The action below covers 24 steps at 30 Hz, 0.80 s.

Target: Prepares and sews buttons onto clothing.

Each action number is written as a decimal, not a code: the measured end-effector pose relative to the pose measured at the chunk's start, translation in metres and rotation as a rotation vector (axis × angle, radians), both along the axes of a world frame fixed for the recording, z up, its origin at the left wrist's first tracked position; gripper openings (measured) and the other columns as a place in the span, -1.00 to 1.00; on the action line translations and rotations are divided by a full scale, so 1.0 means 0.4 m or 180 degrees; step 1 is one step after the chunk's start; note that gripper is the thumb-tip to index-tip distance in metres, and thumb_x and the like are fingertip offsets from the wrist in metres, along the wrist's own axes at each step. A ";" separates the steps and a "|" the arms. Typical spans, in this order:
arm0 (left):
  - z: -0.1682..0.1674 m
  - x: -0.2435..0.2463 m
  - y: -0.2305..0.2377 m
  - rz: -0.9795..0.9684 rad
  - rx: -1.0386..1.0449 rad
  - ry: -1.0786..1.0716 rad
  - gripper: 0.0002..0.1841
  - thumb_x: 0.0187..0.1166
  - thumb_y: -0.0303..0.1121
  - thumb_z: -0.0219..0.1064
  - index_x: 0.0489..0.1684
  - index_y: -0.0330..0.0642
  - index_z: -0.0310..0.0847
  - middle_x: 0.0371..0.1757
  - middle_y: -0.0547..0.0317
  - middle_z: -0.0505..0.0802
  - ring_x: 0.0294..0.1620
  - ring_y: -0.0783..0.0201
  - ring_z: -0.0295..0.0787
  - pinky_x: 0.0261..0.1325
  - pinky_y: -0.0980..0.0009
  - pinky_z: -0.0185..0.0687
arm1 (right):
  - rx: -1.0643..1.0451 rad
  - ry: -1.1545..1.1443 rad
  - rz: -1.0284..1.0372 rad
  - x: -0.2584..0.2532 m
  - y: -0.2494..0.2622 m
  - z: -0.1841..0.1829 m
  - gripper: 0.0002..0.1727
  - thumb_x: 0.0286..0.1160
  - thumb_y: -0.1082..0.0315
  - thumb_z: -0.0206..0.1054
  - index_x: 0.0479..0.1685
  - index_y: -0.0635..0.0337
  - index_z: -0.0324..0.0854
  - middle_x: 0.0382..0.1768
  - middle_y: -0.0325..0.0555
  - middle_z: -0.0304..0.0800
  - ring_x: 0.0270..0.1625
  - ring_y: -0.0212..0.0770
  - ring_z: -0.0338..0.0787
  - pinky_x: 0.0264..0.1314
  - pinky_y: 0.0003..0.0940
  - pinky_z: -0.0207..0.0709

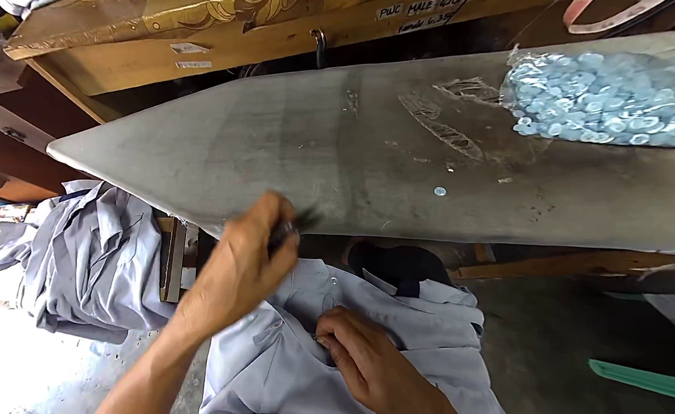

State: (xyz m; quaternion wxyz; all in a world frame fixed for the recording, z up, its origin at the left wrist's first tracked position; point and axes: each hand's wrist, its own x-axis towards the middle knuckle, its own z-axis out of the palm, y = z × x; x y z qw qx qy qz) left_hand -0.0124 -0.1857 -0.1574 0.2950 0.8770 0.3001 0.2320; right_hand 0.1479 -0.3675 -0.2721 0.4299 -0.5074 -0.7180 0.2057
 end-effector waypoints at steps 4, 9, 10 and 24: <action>-0.115 -0.068 -0.088 -0.0285 -0.1787 -0.0007 -0.59 0.55 -0.30 0.38 0.33 -0.25 0.54 -0.39 0.32 0.69 -0.51 0.52 0.52 -0.44 0.58 0.48 | -0.0025 0.0045 -0.0006 0.000 -0.001 0.001 -0.78 0.77 0.30 0.08 -0.11 0.16 0.62 -0.23 -0.12 0.72 -0.10 -0.31 0.74 0.04 -0.55 0.63; -0.179 -0.153 -0.170 -0.0335 -0.1928 -0.0217 -0.70 0.51 -0.32 0.46 0.16 -0.18 0.75 -0.44 0.35 0.76 -0.52 0.57 0.59 -0.45 0.62 0.54 | -0.0096 0.0038 0.0020 -0.011 -0.006 0.004 -0.79 0.76 0.31 0.08 -0.12 0.16 0.60 -0.29 -0.13 0.68 -0.20 -0.33 0.72 -0.09 -0.57 0.62; -0.182 -0.164 -0.179 -0.0389 -0.1779 -0.0264 -0.72 0.52 -0.33 0.45 0.13 -0.18 0.80 -0.32 0.31 0.83 -0.40 0.57 0.68 -0.33 0.63 0.63 | -0.0099 0.0039 0.0038 -0.013 -0.006 0.005 -0.80 0.76 0.32 0.08 -0.11 0.16 0.60 -0.29 -0.13 0.67 -0.21 -0.33 0.71 -0.10 -0.57 0.62; -0.182 -0.170 -0.210 -0.0814 -0.0556 -0.0020 -0.74 0.70 -0.23 0.32 0.09 -0.15 0.86 -0.16 0.16 0.92 -0.13 0.43 0.83 0.01 0.58 0.71 | -0.0164 0.0063 0.0037 -0.021 0.001 0.015 -0.81 0.77 0.33 0.08 -0.10 0.18 0.58 -0.31 -0.11 0.65 -0.27 -0.34 0.69 -0.18 -0.59 0.59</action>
